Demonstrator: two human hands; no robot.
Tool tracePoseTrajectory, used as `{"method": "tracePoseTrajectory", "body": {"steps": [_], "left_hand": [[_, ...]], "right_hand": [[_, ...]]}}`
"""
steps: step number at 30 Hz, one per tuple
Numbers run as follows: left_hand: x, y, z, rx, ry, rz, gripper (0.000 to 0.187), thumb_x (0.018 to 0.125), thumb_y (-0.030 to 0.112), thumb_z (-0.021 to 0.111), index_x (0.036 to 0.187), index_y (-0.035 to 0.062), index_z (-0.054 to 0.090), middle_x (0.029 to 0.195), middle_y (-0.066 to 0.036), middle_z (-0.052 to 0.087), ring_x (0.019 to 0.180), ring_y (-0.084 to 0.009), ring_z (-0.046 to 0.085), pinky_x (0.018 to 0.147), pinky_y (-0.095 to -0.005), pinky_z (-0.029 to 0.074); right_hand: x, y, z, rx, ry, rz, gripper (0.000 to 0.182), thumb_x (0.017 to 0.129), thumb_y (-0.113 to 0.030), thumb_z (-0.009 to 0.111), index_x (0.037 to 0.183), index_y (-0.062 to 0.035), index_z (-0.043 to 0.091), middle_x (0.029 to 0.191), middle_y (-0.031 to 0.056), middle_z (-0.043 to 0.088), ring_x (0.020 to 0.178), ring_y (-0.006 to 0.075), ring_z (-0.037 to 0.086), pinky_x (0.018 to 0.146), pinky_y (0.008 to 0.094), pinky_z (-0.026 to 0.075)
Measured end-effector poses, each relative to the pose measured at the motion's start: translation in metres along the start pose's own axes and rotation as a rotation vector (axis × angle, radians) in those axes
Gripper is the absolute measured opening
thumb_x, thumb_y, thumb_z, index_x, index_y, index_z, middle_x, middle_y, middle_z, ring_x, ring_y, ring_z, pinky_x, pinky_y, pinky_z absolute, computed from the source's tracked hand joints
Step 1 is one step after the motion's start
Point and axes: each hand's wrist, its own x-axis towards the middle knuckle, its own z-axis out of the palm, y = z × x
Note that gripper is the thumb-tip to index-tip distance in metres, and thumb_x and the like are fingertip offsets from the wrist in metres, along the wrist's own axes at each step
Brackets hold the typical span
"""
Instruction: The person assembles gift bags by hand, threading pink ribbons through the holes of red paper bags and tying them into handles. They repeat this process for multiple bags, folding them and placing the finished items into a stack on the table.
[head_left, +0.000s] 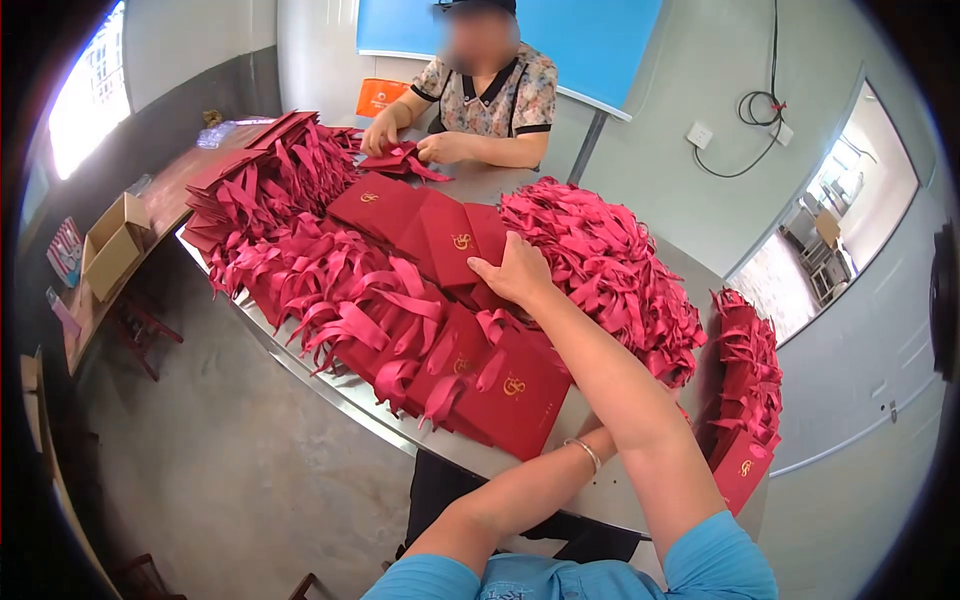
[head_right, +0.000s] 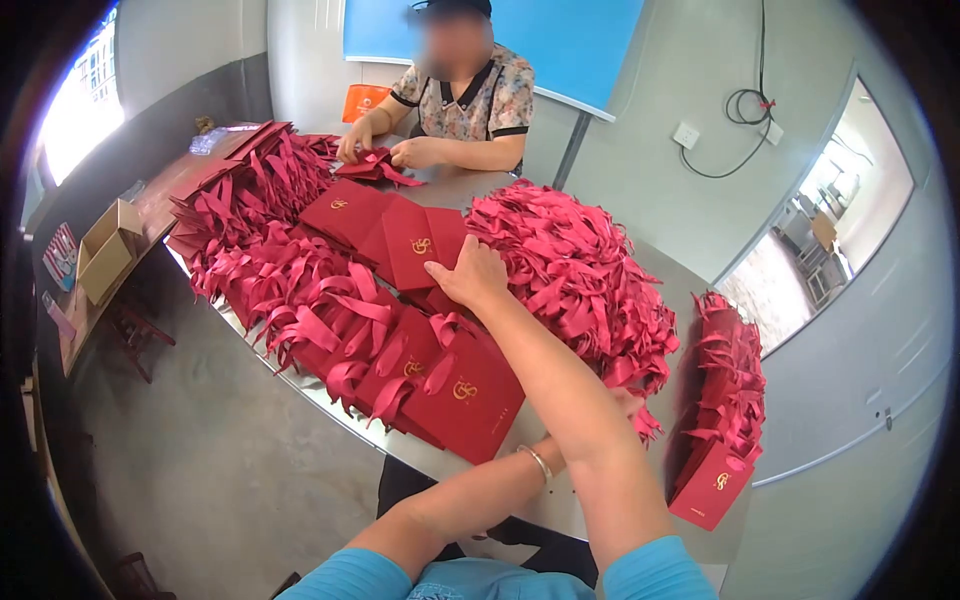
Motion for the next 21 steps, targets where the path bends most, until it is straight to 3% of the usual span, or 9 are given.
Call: {"method": "tracePoseTrajectory", "body": {"steps": [4, 9, 10, 12, 13, 15, 16, 18, 21], "left_hand": [[0.000, 0.000, 0.003, -0.047, -0.054, -0.163, 0.021, 0.098, 0.029, 0.059, 0.099, 0.0086, 0.056, 0.092, -0.001, 0.059, 0.084, -0.0083, 0.053, 0.074, -0.0302, 0.048], [0.021, -0.064, -0.008, -1.217, -0.273, -0.025, 0.077, 0.091, 0.017, 0.070, 0.154, 0.0107, 0.026, 0.150, -0.008, 0.041, 0.136, -0.0272, 0.039, 0.116, -0.0416, 0.028], [0.013, -0.052, -0.005, -1.215, -0.279, -0.033, 0.077, 0.091, 0.017, 0.070, 0.154, 0.0107, 0.026, 0.150, -0.008, 0.041, 0.136, -0.0272, 0.039, 0.116, -0.0416, 0.028], [-0.003, -0.025, -0.001, -0.534, -0.099, 0.061, 0.041, 0.101, 0.023, 0.053, 0.137, 0.0049, 0.044, 0.140, -0.010, 0.046, 0.123, -0.0182, 0.049, 0.104, -0.0373, 0.042], [-0.004, -0.016, 0.004, -0.531, -0.109, 0.057, 0.041, 0.101, 0.023, 0.053, 0.137, 0.0049, 0.044, 0.140, -0.010, 0.046, 0.123, -0.0182, 0.049, 0.104, -0.0373, 0.042], [-0.004, 0.005, 0.013, -0.147, 0.260, 0.178, 0.036, 0.096, 0.026, 0.059, 0.125, 0.0053, 0.054, 0.120, -0.009, 0.061, 0.107, -0.0170, 0.059, 0.089, -0.0358, 0.051], [-0.006, 0.020, 0.015, -0.147, 0.252, 0.180, 0.036, 0.096, 0.026, 0.059, 0.125, 0.0053, 0.054, 0.120, -0.009, 0.061, 0.107, -0.0170, 0.059, 0.089, -0.0358, 0.051], [-0.013, 0.050, 0.017, -0.178, 0.198, -0.096, 0.025, 0.093, 0.027, 0.060, 0.107, 0.0069, 0.062, 0.092, -0.005, 0.068, 0.081, -0.0144, 0.065, 0.070, -0.0307, 0.053], [-0.027, 0.072, 0.023, -0.322, 0.262, -0.055, 0.018, 0.093, 0.025, 0.058, 0.092, 0.0089, 0.064, 0.075, -0.002, 0.067, 0.062, -0.0125, 0.062, 0.056, -0.0259, 0.048]], "right_hand": [[0.003, -0.009, -0.008, -0.092, -0.069, 0.038, 0.079, 0.079, -0.054, 0.068, 0.123, 0.0088, 0.049, 0.107, 0.0261, 0.064, 0.104, 0.0421, 0.062, 0.090, 0.0480, 0.050], [0.001, -0.006, -0.026, -0.034, 0.097, 0.064, 0.065, 0.084, -0.047, 0.064, 0.118, 0.0071, 0.051, 0.108, 0.0281, 0.062, 0.105, 0.0425, 0.061, 0.089, 0.0496, 0.051], [-0.002, -0.003, -0.033, 0.020, 0.168, 0.074, 0.060, 0.085, -0.045, 0.063, 0.114, 0.0065, 0.053, 0.108, 0.0290, 0.061, 0.104, 0.0424, 0.061, 0.087, 0.0505, 0.051], [-0.006, 0.014, -0.043, 0.062, 0.176, 0.063, 0.058, 0.088, -0.043, 0.058, 0.116, 0.0077, 0.052, 0.111, 0.0315, 0.060, 0.104, 0.0432, 0.061, 0.088, 0.0500, 0.051], [-0.006, 0.028, -0.043, 0.135, 0.184, 0.002, 0.057, 0.089, -0.041, 0.056, 0.116, 0.0084, 0.052, 0.113, 0.0323, 0.060, 0.104, 0.0438, 0.061, 0.088, 0.0493, 0.050], [-0.018, 0.049, -0.059, 0.240, 0.106, -0.030, 0.053, 0.093, -0.038, 0.051, 0.120, 0.0084, 0.050, 0.110, 0.0295, 0.062, 0.095, 0.0384, 0.065, 0.084, 0.0444, 0.052], [-0.032, 0.052, -0.075, 0.235, 0.111, -0.028, 0.053, 0.093, -0.038, 0.051, 0.120, 0.0084, 0.050, 0.110, 0.0295, 0.062, 0.095, 0.0384, 0.065, 0.084, 0.0444, 0.052], [-0.064, 0.057, -0.105, 0.661, -0.111, 0.214, 0.050, 0.097, -0.038, 0.049, 0.123, 0.0041, 0.050, 0.103, 0.0200, 0.065, 0.087, 0.0276, 0.067, 0.074, 0.0389, 0.055], [-0.113, 0.075, -0.127, 0.946, -0.056, 0.258, 0.045, 0.101, -0.037, 0.044, 0.125, 0.0001, 0.051, 0.105, 0.0133, 0.064, 0.083, 0.0181, 0.065, 0.069, 0.0326, 0.055]]}}
